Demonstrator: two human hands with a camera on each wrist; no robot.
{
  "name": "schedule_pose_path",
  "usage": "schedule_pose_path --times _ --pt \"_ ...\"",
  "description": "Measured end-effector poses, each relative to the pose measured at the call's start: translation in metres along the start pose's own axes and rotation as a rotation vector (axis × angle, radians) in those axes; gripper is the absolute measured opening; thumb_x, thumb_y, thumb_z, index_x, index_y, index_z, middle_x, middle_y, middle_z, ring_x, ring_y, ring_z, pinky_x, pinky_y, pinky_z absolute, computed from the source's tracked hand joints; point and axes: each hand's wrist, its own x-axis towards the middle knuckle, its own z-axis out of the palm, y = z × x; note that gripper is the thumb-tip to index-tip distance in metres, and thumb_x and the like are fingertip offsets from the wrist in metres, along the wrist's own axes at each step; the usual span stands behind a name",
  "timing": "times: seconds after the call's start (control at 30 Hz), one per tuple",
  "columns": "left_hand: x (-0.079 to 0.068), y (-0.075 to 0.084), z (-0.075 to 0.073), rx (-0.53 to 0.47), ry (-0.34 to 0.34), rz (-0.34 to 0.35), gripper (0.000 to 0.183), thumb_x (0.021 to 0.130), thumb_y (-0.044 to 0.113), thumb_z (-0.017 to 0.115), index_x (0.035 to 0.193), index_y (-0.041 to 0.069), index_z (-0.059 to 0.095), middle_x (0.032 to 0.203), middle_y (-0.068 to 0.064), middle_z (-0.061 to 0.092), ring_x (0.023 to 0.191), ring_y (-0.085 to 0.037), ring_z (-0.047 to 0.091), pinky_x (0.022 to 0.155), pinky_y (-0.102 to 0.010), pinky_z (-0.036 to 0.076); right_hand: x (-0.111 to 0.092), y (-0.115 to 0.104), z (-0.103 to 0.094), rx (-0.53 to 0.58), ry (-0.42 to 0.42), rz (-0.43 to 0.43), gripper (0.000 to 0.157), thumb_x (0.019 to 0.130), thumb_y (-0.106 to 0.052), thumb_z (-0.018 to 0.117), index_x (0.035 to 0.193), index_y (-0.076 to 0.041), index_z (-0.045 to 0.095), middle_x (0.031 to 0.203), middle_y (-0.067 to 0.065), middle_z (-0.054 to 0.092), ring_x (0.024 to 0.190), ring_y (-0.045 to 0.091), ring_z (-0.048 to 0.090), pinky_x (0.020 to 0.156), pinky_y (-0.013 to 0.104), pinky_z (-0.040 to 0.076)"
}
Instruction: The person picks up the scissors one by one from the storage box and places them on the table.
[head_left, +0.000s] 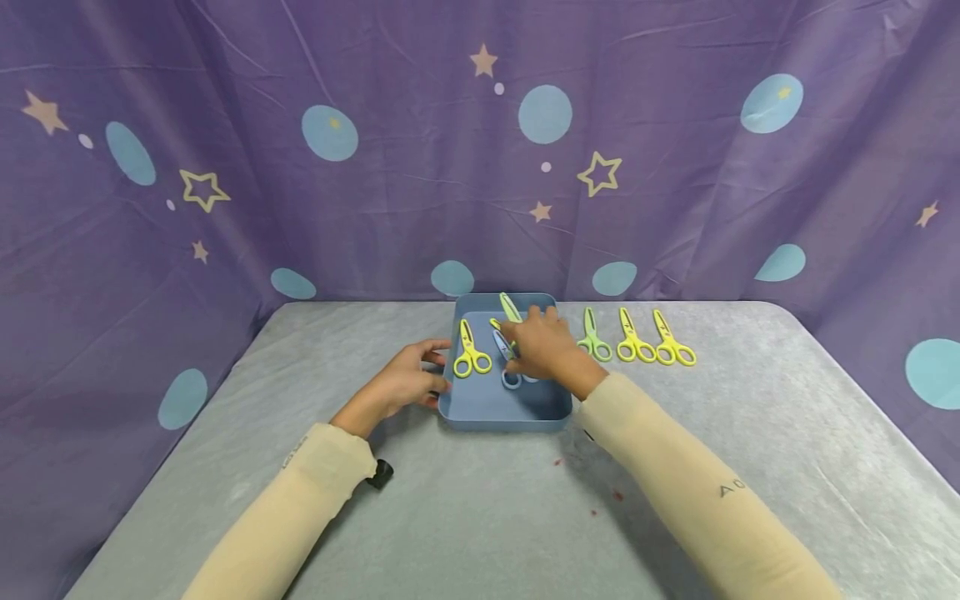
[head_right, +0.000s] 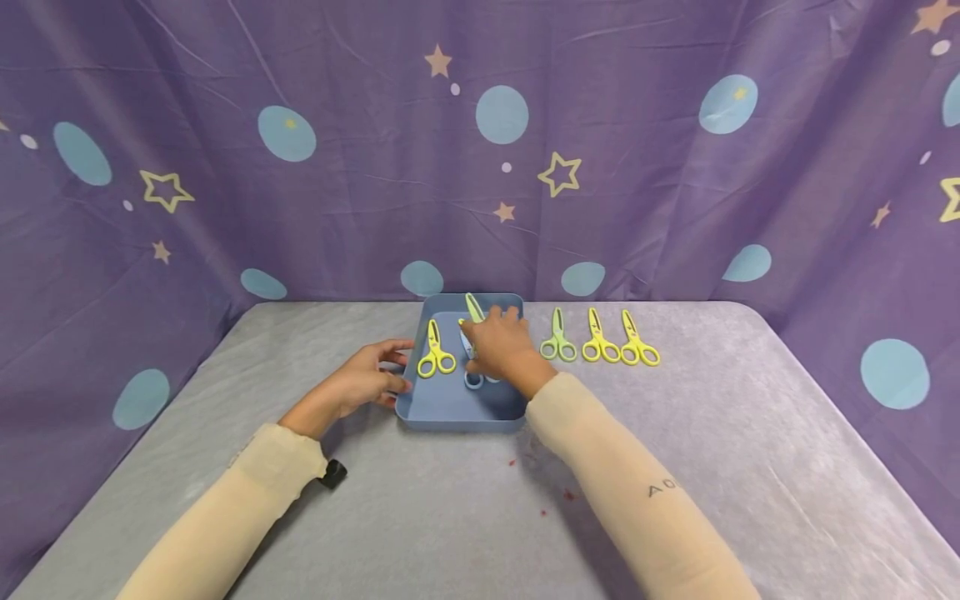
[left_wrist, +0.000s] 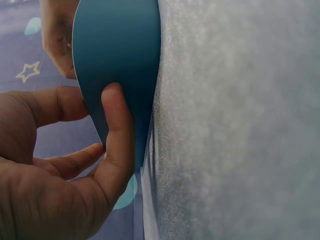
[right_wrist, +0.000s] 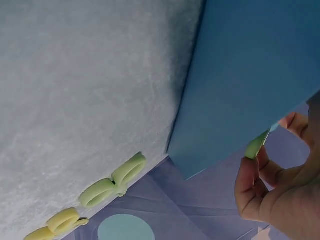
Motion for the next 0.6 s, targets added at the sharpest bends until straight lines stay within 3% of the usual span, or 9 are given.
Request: schedule_pose_path --times 0.17,0.33,0.6 --pt "0.0 -0.002 0.0 0.002 -0.006 0.011 0.078 0.09 -0.01 0.066 0.158 0.01 0.036 0.141 -0.021 0.042 0.098 -0.031 0.063 0.069 -0.041 0.061 -0.006 0.005 0.0 -0.015 0.041 -0.008 0.049 0.085 -0.044 0.08 0.125 -0.02 0.066 0.104 0.017 0.057 0.098 0.042 0.051 0.075 0.055 0.05" --pt "-0.001 -0.001 -0.001 -0.002 -0.006 0.014 0.078 0.09 -0.01 0.066 0.158 0.01 0.036 0.141 -0.021 0.042 0.098 -0.03 0.063 0.069 -0.04 0.061 -0.013 0.012 -0.001 -0.006 0.078 -0.013 0.053 0.085 -0.041 0.08 0.131 -0.02 0.065 0.105 0.02 0.057 0.097 0.043 0.052 0.076 0.056 0.051" --pt "0.002 -0.002 0.0 0.005 -0.004 0.011 0.079 0.089 -0.01 0.067 0.159 0.009 0.035 0.142 -0.021 0.042 0.098 -0.03 0.063 0.068 -0.04 0.061 -0.026 0.025 -0.005 0.008 0.144 0.005 0.047 0.081 -0.036 0.083 0.12 -0.017 0.067 0.105 0.023 0.059 0.092 0.043 0.052 0.075 0.057 0.049"
